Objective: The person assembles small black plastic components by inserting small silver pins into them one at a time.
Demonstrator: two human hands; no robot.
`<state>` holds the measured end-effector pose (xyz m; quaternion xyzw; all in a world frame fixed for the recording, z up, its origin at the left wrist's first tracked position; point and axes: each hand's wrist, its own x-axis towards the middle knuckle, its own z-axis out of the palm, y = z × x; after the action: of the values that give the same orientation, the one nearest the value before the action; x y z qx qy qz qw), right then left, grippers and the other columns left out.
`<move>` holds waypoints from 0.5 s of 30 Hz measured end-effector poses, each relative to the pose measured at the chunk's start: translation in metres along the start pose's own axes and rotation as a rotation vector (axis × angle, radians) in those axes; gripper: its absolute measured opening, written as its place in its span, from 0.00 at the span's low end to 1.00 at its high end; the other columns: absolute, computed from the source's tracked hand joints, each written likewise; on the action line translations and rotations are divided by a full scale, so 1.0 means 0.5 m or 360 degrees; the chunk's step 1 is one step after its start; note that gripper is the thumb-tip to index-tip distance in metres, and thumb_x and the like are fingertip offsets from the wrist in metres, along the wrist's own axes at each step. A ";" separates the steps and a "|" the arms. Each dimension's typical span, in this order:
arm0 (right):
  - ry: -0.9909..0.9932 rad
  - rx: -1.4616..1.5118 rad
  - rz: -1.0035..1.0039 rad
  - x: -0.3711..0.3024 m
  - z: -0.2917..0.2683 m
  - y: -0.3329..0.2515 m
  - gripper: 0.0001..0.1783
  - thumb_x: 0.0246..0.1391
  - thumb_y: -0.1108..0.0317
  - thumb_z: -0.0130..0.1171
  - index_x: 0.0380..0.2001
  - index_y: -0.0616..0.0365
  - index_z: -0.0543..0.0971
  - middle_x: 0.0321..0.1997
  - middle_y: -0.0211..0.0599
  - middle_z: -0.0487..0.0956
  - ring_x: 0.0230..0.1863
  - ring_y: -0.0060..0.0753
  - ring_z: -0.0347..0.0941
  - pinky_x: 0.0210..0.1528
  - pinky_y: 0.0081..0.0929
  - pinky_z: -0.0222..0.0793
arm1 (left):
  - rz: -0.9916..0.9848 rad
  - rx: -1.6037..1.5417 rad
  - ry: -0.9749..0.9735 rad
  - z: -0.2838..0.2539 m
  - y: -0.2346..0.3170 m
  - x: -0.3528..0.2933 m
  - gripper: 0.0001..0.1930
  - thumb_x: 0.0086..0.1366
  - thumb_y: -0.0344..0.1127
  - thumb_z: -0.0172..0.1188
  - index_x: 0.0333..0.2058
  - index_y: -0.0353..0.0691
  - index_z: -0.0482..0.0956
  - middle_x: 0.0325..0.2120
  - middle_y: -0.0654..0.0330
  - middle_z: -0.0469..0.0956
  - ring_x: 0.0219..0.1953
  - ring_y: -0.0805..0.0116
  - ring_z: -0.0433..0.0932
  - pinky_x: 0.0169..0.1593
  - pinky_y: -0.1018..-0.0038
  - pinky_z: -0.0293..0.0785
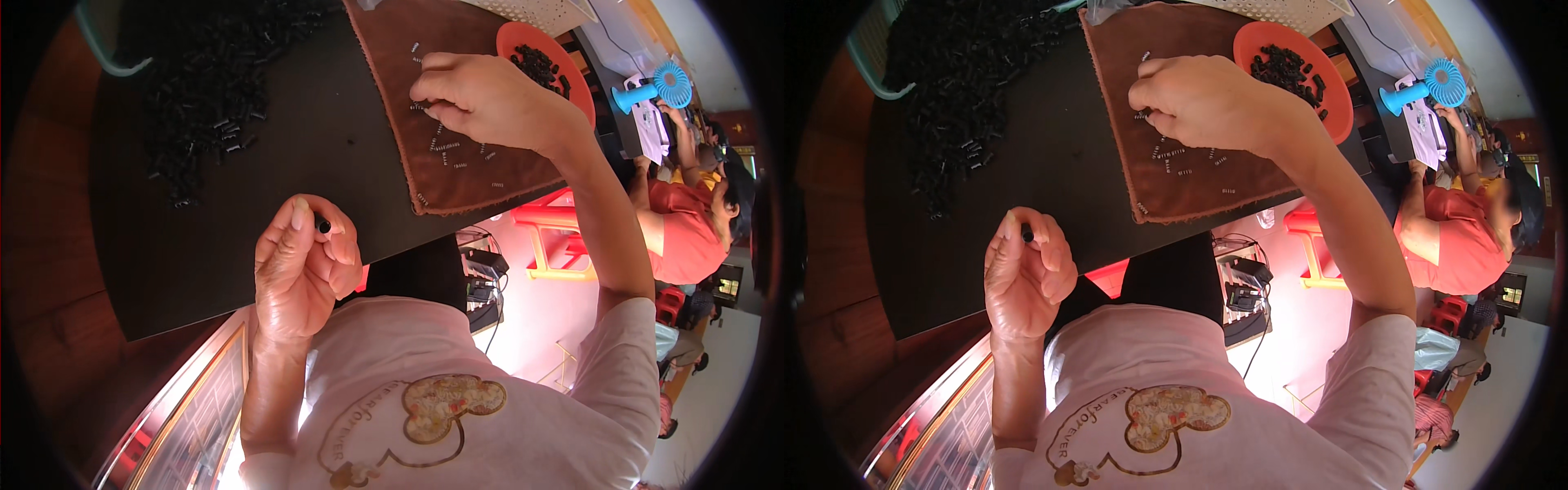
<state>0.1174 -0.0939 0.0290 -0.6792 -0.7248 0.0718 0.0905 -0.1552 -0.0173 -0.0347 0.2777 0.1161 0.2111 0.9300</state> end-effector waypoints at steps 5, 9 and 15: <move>0.0113 -0.0195 0.0016 -0.009 0.029 0.006 0.06 0.53 0.72 0.58 0.35 0.59 0.77 0.36 0.38 0.73 0.30 0.46 0.74 0.33 0.36 0.70 | -0.0003 -0.0002 0.0007 0.004 0.002 0.001 0.18 0.76 0.44 0.41 0.33 0.36 0.70 0.20 0.60 0.70 0.16 0.77 0.63 0.18 0.81 0.56; 0.0154 -0.0193 0.0028 -0.016 0.043 0.013 0.04 0.54 0.72 0.57 0.33 0.59 0.76 0.35 0.37 0.73 0.30 0.45 0.73 0.32 0.36 0.70 | -0.0002 -0.0008 0.0000 0.004 0.001 0.004 0.18 0.76 0.43 0.41 0.33 0.36 0.70 0.20 0.60 0.70 0.16 0.77 0.64 0.18 0.81 0.56; 0.0320 0.0099 0.0000 -0.026 0.043 0.018 0.02 0.52 0.76 0.56 0.30 0.60 0.74 0.30 0.36 0.72 0.27 0.41 0.71 0.29 0.33 0.67 | 0.0008 -0.0033 0.0016 0.003 0.000 0.005 0.17 0.76 0.43 0.41 0.33 0.36 0.70 0.20 0.60 0.70 0.16 0.77 0.64 0.19 0.81 0.57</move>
<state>0.1219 -0.1060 0.0058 -0.6800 -0.7094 0.0257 0.1839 -0.1526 -0.0168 -0.0335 0.2671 0.1178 0.2161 0.9317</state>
